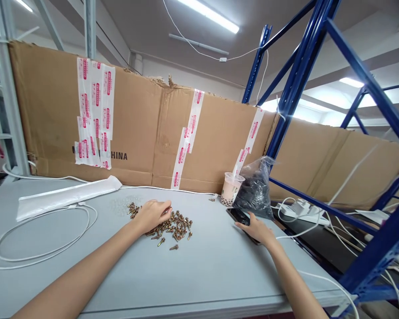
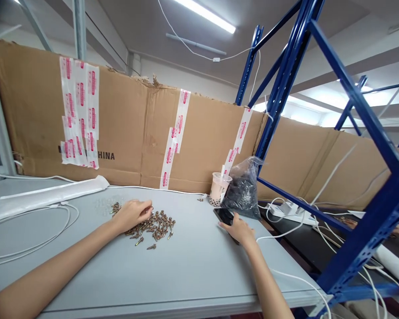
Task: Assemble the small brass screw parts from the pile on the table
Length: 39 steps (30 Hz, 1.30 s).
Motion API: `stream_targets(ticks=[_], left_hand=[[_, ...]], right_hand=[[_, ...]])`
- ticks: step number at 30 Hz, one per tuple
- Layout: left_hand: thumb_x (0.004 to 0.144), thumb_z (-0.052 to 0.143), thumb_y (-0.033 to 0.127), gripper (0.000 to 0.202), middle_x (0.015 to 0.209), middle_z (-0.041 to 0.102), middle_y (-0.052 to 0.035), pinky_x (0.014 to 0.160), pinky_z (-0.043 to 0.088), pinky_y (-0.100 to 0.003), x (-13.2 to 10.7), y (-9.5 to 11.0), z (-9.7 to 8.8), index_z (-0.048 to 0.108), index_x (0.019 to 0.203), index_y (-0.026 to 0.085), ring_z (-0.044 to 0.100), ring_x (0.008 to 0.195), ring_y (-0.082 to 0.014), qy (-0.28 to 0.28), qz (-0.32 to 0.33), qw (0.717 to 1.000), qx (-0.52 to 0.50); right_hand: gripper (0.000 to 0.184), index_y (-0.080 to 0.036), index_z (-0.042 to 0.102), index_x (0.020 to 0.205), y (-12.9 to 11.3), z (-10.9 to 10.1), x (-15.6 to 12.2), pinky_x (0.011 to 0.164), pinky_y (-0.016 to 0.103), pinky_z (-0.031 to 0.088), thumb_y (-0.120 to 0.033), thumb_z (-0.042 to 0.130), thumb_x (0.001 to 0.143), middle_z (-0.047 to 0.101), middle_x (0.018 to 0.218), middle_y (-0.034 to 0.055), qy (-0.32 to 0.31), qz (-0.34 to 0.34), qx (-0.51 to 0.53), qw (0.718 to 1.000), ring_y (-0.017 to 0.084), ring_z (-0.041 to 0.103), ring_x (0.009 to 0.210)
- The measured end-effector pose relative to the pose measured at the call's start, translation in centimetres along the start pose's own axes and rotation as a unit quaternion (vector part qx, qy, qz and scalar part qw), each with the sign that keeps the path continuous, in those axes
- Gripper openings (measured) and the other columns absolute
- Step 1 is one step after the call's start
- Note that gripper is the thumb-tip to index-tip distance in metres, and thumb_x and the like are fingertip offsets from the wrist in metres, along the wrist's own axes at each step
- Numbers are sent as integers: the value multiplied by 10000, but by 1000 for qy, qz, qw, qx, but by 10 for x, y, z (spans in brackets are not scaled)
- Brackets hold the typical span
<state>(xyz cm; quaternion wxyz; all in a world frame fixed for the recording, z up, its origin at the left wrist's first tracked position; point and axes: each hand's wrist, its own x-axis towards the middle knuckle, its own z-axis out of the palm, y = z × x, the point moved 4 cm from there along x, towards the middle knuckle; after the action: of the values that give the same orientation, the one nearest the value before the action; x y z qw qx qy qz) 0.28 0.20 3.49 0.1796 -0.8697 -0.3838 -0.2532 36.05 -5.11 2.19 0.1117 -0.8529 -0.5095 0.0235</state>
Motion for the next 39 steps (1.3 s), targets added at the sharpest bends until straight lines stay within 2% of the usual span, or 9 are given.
stream_targets(ticks=[3, 8, 12, 17, 23, 27, 29, 35, 39], left_hand=[[826, 342, 267, 161, 586, 566, 11, 543, 297, -243, 0, 4, 2, 453, 737, 192, 495, 535, -140, -12, 16, 1000, -12], [833, 338, 267, 182, 582, 567, 11, 561, 311, -247, 0, 3, 4, 449, 715, 185, 485, 518, -130, -10, 25, 999, -22], [834, 341, 258, 195, 566, 555, 11, 571, 318, -253, 0, 4, 7, 448, 692, 179, 485, 501, -121, -14, 41, 999, -31], [840, 338, 262, 196, 573, 562, 17, 577, 317, -253, 1, 7, 8, 450, 701, 182, 492, 503, -120, -24, 50, 998, -22], [847, 335, 276, 206, 575, 562, 25, 567, 308, -252, 1, 9, 6, 453, 705, 185, 496, 511, -120, -26, 50, 998, -7], [851, 326, 271, 210, 569, 555, 27, 579, 313, -254, 1, 10, 8, 447, 703, 183, 496, 504, -115, -32, 64, 997, -1], [852, 322, 272, 215, 571, 553, 26, 582, 314, -255, 1, 9, 9, 444, 700, 182, 497, 505, -116, -36, 65, 997, 5], [857, 317, 284, 230, 571, 550, 19, 580, 314, -255, 2, 5, 11, 446, 699, 180, 504, 519, -122, -46, 64, 997, 15], [860, 312, 282, 238, 579, 559, 17, 579, 319, -253, 2, 3, 12, 450, 697, 179, 504, 513, -120, -53, 67, 996, 14]], right_hand=[[797, -178, 214, 1310, 5, 4, 3, 834, 533, 301, -557, 472, 659, 483, 1189, 162, 14, 5, 0, 1000, 339, 444, 1082], [681, -194, 328, 1228, 7, 9, 10, 811, 497, 334, -528, 478, 652, 516, 1135, 143, 24, 15, 10, 1000, 330, 438, 1086], [689, -209, 321, 1196, 13, 14, 18, 805, 452, 351, -545, 500, 621, 524, 1111, 118, 22, 5, 46, 999, 313, 446, 1074], [615, -184, 376, 1053, 17, 16, 23, 766, 410, 373, -552, 533, 585, 548, 1018, 116, 38, 23, 73, 996, 295, 492, 998], [612, -181, 381, 1025, 14, 11, 22, 764, 454, 360, -566, 540, 575, 551, 1023, 124, 30, 16, 57, 998, 314, 502, 979], [678, -189, 363, 1118, 17, 12, 27, 818, 498, 323, -597, 515, 599, 541, 1087, 137, 12, -19, 33, 999, 335, 466, 1045], [691, -190, 342, 1168, 18, 13, 34, 831, 477, 336, -604, 485, 634, 517, 1140, 142, 6, -52, 42, 998, 329, 450, 1076], [452, -207, 327, 1205, 9, 7, 54, 892, 369, 348, -450, 291, 825, 490, 1213, 77, 29, -220, 61, 973, 227, 433, 1114], [389, -204, 381, 1168, 3, 7, 61, 881, 352, 358, -387, 232, 859, 505, 1194, 72, 17, -274, 30, 961, 209, 444, 1100]])
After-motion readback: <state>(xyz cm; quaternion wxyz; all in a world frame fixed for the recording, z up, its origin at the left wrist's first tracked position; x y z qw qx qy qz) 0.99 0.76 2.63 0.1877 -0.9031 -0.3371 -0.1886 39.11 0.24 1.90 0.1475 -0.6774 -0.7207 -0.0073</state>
